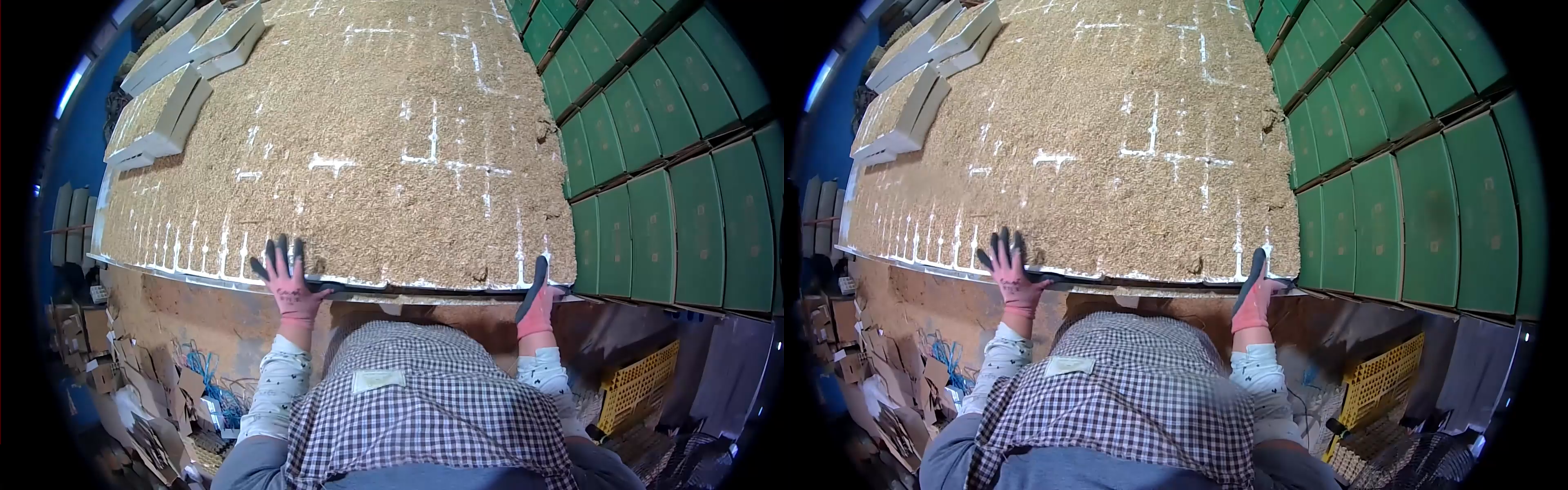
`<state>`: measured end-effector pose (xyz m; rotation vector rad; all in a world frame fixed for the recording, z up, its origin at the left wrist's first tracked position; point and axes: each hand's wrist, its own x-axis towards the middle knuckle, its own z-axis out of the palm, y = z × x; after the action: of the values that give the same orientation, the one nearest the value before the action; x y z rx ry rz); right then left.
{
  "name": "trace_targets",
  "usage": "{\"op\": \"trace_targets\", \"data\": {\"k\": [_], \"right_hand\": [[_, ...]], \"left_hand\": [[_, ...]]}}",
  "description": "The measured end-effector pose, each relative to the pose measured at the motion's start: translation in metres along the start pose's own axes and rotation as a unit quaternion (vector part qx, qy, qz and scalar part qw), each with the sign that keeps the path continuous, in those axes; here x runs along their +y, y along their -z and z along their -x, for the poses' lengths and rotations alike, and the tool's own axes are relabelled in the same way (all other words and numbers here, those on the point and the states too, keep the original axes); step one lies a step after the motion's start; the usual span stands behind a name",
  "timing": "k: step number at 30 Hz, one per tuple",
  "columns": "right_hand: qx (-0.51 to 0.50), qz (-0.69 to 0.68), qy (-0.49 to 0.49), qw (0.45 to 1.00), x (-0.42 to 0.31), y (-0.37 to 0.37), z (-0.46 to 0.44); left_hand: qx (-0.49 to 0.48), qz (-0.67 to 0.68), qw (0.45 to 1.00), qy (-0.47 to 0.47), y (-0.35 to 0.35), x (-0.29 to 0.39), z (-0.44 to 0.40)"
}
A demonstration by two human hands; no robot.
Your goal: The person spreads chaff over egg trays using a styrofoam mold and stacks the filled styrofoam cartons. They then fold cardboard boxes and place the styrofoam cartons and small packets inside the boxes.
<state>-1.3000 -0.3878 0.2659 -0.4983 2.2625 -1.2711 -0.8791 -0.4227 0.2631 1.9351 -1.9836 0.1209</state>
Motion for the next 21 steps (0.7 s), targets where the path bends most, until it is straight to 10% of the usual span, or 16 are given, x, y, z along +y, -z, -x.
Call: {"op": "trace_targets", "data": {"k": [3,5,9,10,13,15,21], "right_hand": [[-0.004,-0.271,-0.068,0.960,-0.030,0.004,0.015],[-0.079,-0.335,-0.048,0.938,-0.016,0.009,0.012],[-0.133,-0.474,-0.111,0.863,0.001,0.002,0.009],[-0.132,-0.486,-0.115,0.856,-0.006,-0.002,0.014],[-0.126,-0.366,-0.111,0.915,0.029,-0.017,0.000],[-0.090,-0.359,-0.078,0.926,0.026,-0.024,0.008],[-0.101,-0.460,-0.147,0.870,0.001,-0.004,0.039]], "left_hand": [[0.197,0.168,0.966,0.017,-0.037,-0.021,0.021],[0.154,0.260,0.937,0.173,-0.013,0.023,0.016],[0.144,0.674,0.588,0.424,0.015,0.091,0.013],[0.035,0.717,0.577,0.390,0.007,0.081,0.019],[-0.094,0.852,0.257,0.446,-0.009,0.072,0.002],[0.009,0.774,0.401,0.489,-0.073,0.064,0.016],[-0.013,0.766,0.360,0.532,0.027,0.097,-0.006]]}}
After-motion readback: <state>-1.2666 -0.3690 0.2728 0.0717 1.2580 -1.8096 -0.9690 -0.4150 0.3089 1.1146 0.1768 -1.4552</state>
